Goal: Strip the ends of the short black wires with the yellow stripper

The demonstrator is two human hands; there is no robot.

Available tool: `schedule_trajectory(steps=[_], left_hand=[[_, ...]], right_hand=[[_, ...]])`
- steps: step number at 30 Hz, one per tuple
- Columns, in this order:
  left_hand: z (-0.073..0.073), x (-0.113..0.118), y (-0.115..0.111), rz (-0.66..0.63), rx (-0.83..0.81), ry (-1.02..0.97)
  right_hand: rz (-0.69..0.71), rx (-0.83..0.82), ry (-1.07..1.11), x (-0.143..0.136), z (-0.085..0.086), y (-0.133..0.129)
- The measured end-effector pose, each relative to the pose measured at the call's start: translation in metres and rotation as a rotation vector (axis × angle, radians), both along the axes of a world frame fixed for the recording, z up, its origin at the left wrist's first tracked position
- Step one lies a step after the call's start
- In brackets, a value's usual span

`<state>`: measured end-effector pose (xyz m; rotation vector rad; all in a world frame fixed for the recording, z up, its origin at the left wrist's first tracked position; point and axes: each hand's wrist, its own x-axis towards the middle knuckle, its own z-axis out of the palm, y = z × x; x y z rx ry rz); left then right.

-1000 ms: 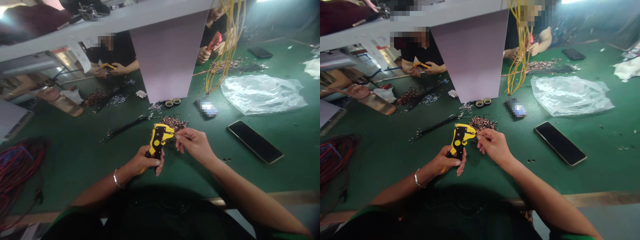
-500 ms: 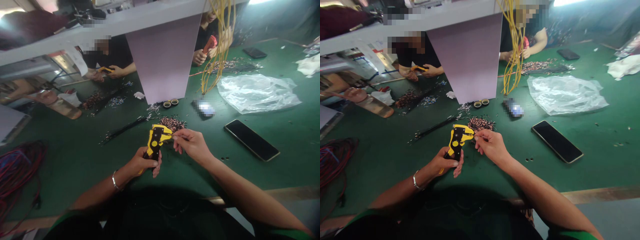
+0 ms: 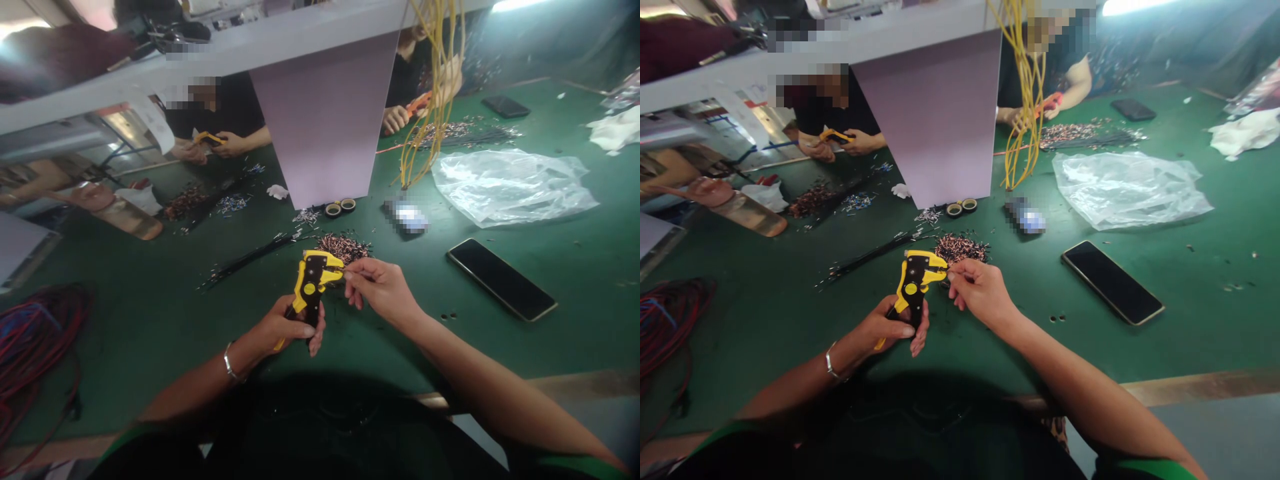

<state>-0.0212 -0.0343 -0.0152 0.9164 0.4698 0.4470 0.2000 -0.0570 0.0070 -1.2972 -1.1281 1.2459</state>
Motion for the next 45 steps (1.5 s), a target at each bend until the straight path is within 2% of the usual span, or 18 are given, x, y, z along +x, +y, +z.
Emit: schedule_trajectory(steps=[10, 22, 45], left_hand=[[0.0077, 0.0035, 0.0021, -0.055, 0.047, -0.026], [0.002, 0.0006, 0.0034, -0.055, 0.027, -0.049], [0.0055, 0.0011, 0.0007, -0.028, -0.007, -0.049]], right_hand=[[-0.007, -0.003, -0.004, 0.0003, -0.0002, 0.0], [-0.009, 0.008, -0.01, 0.0017, 0.0033, -0.0004], [-0.03, 0.034, 0.019, 0.0017, -0.0048, 0.0015]])
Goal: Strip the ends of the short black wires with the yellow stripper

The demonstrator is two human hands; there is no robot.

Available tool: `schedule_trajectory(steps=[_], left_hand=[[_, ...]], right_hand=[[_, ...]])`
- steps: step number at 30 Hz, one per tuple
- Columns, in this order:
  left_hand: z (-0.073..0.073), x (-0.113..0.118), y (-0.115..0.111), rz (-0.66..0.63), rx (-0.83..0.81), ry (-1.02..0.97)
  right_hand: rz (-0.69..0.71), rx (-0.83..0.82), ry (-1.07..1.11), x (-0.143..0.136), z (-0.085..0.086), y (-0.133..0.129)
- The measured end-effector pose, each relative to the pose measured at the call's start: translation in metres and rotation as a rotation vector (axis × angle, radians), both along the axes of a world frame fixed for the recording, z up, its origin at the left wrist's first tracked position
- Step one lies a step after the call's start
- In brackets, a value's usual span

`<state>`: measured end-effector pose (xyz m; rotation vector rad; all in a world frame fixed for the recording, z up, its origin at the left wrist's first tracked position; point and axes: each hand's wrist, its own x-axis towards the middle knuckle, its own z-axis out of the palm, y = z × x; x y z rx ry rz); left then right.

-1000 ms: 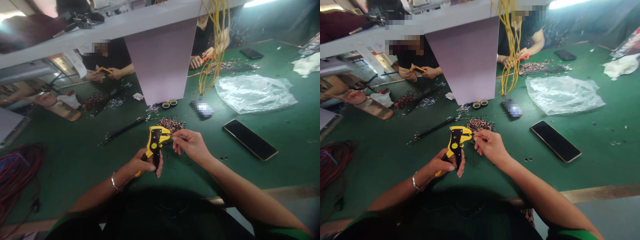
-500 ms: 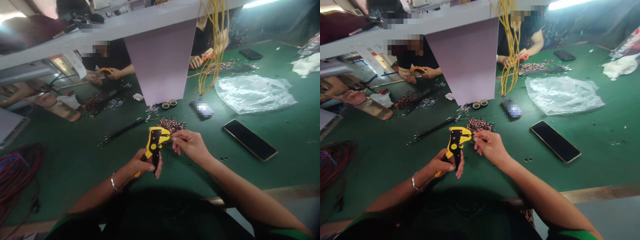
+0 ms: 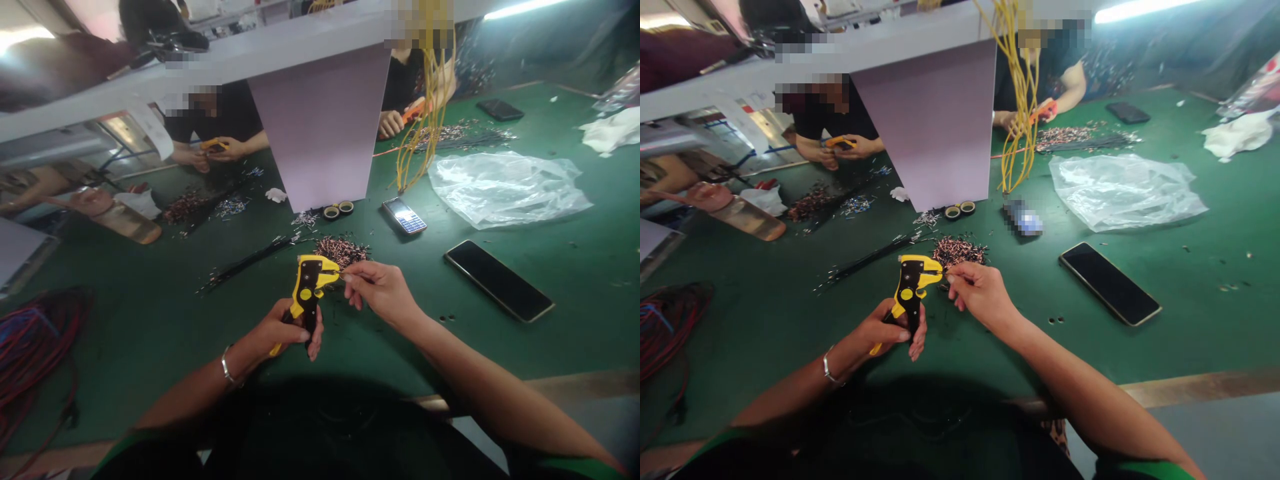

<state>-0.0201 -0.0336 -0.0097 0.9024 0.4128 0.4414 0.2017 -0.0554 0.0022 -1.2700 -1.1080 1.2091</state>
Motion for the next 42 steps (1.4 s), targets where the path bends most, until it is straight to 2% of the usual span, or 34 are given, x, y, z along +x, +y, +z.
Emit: schedule_trajectory(steps=[12, 20, 25, 33, 36, 38, 42], left_hand=[[0.0, -0.001, -0.005, 0.042, 0.004, 0.063], [0.008, 0.001, -0.009, 0.047, -0.06, 0.103], [0.006, 0.0, -0.008, 0.083, -0.06, 0.118], [0.003, -0.003, -0.003, 0.055, -0.061, 0.092], [0.005, -0.003, -0.002, 0.043, -0.059, 0.061], [0.006, -0.004, 0.001, 0.075, -0.03, 0.05], [0.006, -0.005, 0.009, 0.228, 0.069, 0.064]], right_hand=[[0.012, -0.009, -0.027, 0.0, 0.003, 0.001], [0.021, -0.028, -0.02, 0.001, 0.006, 0.0], [0.046, -0.038, 0.003, 0.001, 0.007, 0.0], [0.038, -0.037, 0.002, 0.0, 0.008, 0.0], [-0.008, -0.036, -0.023, 0.001, 0.007, 0.0], [-0.029, -0.026, -0.054, 0.002, 0.006, 0.0], [-0.01, 0.002, -0.176, 0.002, 0.001, 0.0]])
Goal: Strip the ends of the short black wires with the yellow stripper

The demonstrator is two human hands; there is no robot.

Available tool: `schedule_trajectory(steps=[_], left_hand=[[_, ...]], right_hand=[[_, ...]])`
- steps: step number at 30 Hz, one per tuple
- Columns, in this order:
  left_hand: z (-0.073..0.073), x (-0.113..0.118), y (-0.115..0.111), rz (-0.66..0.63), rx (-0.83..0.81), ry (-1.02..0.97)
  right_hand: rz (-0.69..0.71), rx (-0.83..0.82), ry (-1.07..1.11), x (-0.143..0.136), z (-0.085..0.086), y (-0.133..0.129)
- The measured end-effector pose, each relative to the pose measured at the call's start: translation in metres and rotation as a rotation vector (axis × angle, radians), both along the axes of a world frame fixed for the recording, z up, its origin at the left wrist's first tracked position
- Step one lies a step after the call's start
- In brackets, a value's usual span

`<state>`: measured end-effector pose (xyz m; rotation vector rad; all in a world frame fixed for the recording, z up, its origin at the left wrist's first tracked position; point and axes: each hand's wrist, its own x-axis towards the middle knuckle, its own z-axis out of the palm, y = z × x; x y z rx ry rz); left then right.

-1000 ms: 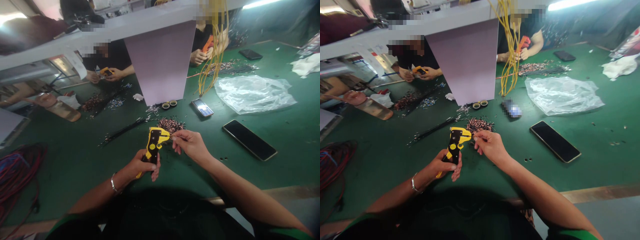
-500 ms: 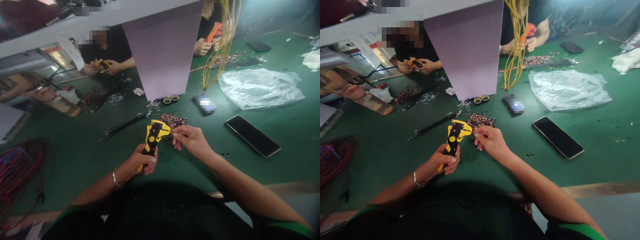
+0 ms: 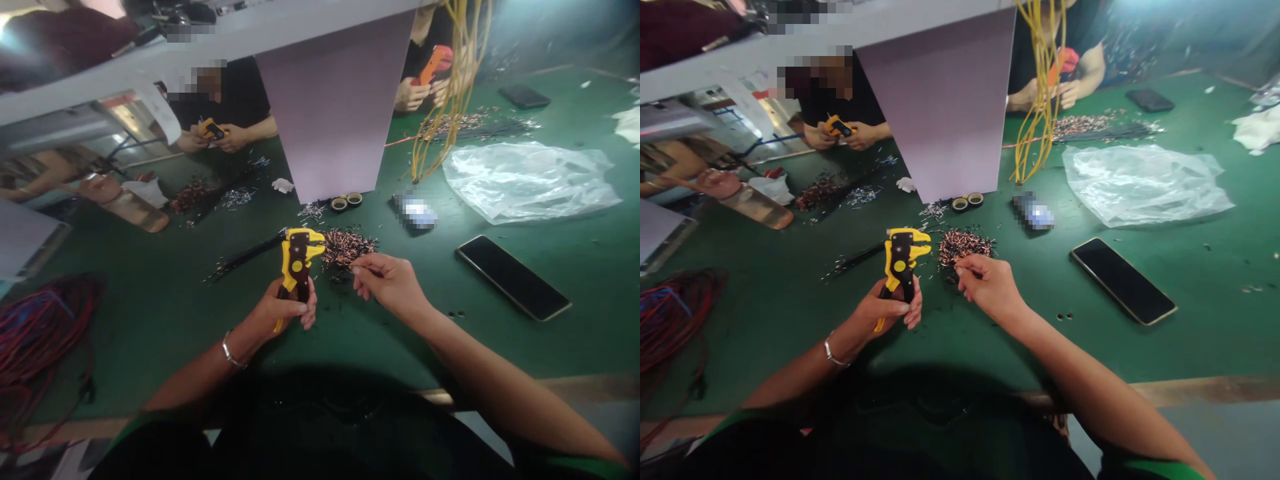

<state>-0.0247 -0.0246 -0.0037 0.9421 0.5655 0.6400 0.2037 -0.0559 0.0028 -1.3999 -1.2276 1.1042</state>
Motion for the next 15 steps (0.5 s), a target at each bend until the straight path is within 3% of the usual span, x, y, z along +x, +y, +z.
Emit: schedule_trajectory(steps=[5, 10, 15], left_hand=[[-0.006, 0.001, 0.008, 0.155, 0.086, 0.065], [-0.009, 0.002, 0.008, 0.203, 0.143, 0.166], [-0.011, 0.003, 0.005, 0.213, 0.257, 0.274]], right_hand=[[0.082, 0.134, -0.258, -0.003, -0.008, -0.005], [0.181, 0.332, -0.463, -0.009, -0.013, -0.013], [0.298, 0.395, -0.565, -0.016, -0.02, -0.018]])
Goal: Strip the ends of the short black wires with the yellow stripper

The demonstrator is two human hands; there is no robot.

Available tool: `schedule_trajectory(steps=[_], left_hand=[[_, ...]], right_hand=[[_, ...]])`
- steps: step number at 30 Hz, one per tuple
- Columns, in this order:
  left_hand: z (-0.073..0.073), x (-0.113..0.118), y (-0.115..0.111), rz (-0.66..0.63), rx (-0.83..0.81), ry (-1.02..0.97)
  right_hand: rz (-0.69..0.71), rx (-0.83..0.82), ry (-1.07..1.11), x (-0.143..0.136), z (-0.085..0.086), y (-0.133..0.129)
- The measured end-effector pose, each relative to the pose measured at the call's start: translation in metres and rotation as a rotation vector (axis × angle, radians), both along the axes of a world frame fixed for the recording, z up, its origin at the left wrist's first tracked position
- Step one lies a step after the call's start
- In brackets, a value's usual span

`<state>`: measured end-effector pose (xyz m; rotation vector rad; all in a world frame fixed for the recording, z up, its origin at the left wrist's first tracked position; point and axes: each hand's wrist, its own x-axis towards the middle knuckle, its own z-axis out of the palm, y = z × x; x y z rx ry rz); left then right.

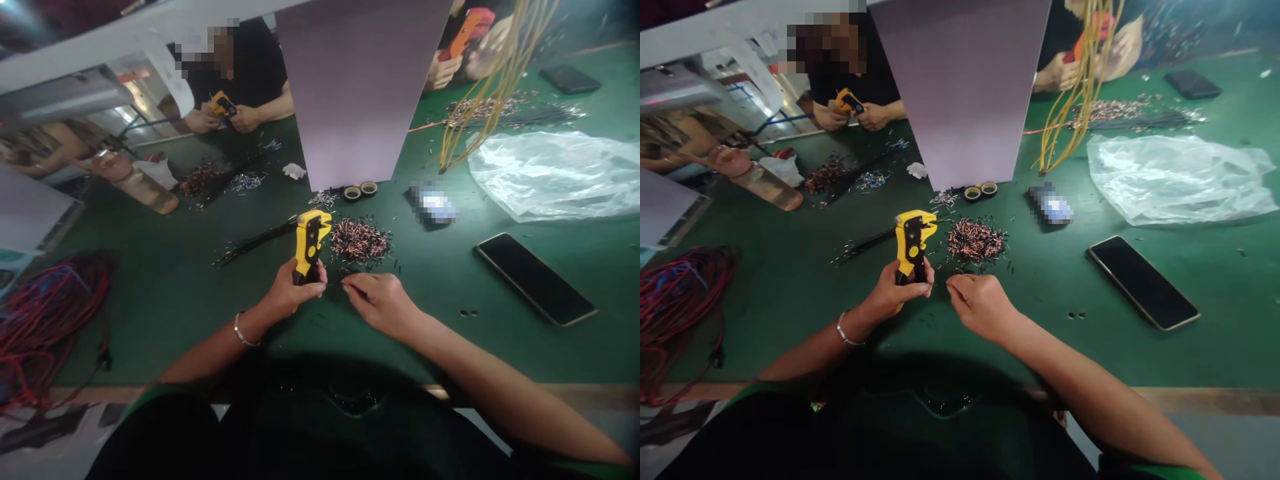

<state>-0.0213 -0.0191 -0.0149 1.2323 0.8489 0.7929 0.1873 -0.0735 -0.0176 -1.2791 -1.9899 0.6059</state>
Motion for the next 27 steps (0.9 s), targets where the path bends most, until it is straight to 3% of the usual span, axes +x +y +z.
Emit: schedule_trajectory(steps=[5, 21, 24, 27], left_hand=[[-0.002, 0.001, -0.003, -0.065, 0.069, 0.033], [-0.001, 0.003, -0.006, -0.162, -0.062, -0.016], [0.0, 0.003, -0.006, -0.151, -0.086, -0.012], [0.001, 0.002, -0.005, -0.143, -0.108, -0.038]], right_hand=[[0.072, 0.053, -0.006, -0.004, -0.002, -0.001], [0.086, 0.069, 0.01, -0.004, -0.003, -0.001], [0.019, 0.094, -0.011, 0.001, -0.001, 0.001], [-0.154, 0.085, 0.027, 0.009, 0.006, 0.005]])
